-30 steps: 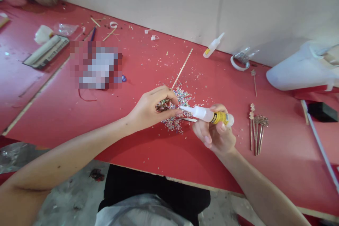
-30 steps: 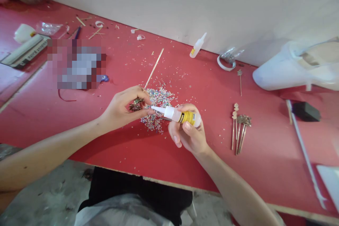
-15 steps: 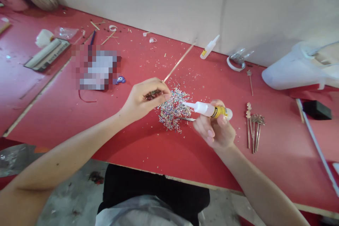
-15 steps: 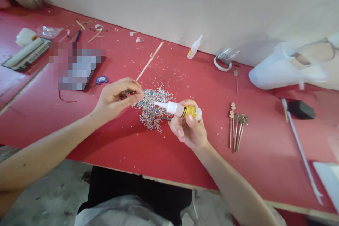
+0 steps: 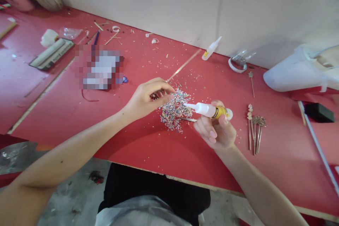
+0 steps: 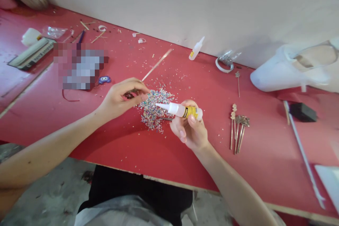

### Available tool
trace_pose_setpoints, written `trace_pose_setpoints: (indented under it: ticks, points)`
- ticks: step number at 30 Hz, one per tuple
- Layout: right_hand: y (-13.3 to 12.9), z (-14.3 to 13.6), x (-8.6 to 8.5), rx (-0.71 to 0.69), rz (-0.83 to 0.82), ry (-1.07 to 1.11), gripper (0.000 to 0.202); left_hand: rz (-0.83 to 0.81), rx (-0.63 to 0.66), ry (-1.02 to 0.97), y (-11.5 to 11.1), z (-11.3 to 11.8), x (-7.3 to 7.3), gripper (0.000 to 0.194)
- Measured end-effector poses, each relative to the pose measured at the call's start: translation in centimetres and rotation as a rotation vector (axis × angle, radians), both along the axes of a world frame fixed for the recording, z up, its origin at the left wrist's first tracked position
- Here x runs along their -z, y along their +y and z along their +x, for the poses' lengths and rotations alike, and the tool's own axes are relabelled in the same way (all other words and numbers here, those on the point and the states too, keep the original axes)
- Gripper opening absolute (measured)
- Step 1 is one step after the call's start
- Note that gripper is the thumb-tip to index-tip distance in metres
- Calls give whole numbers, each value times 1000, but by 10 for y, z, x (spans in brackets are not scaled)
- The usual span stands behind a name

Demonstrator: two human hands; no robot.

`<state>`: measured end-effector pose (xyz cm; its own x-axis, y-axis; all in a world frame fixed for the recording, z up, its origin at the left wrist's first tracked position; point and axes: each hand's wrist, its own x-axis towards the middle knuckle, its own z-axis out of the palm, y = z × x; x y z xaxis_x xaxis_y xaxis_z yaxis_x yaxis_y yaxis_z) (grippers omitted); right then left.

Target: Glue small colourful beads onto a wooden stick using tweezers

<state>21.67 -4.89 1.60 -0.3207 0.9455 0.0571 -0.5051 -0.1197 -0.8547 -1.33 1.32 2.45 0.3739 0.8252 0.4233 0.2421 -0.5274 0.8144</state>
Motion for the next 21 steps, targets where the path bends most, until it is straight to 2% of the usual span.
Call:
trace_pose_setpoints:
  ticks: [5, 8, 10, 12, 15, 18, 21]
  points:
    - [1, 1, -1, 17, -3, 23, 20, -46, -277, -60, 9, -9, -4, 19]
    - [1, 1, -2, 34, -9, 15, 26, -85, -329, -91, 12, -12, -5, 20]
    - [1, 1, -2, 33, -9, 17, 24, -104, -274, -99, 12, -11, -4, 16]
    - [1, 1, -2, 23, -14, 24, 19, -116, -139, -71, 9, -8, -2, 11]
    - [0, 1, -2, 11, -33, 18, 17, -63, 81, 2, 2, -1, 2, 20]
    - [0, 0, 1, -2, -40, 10, 20, 13, 154, 24, -4, 6, 6, 31]
    - [0, -1, 4, -41, -38, 6, 20, 65, 167, -2, -6, 10, 11, 32]
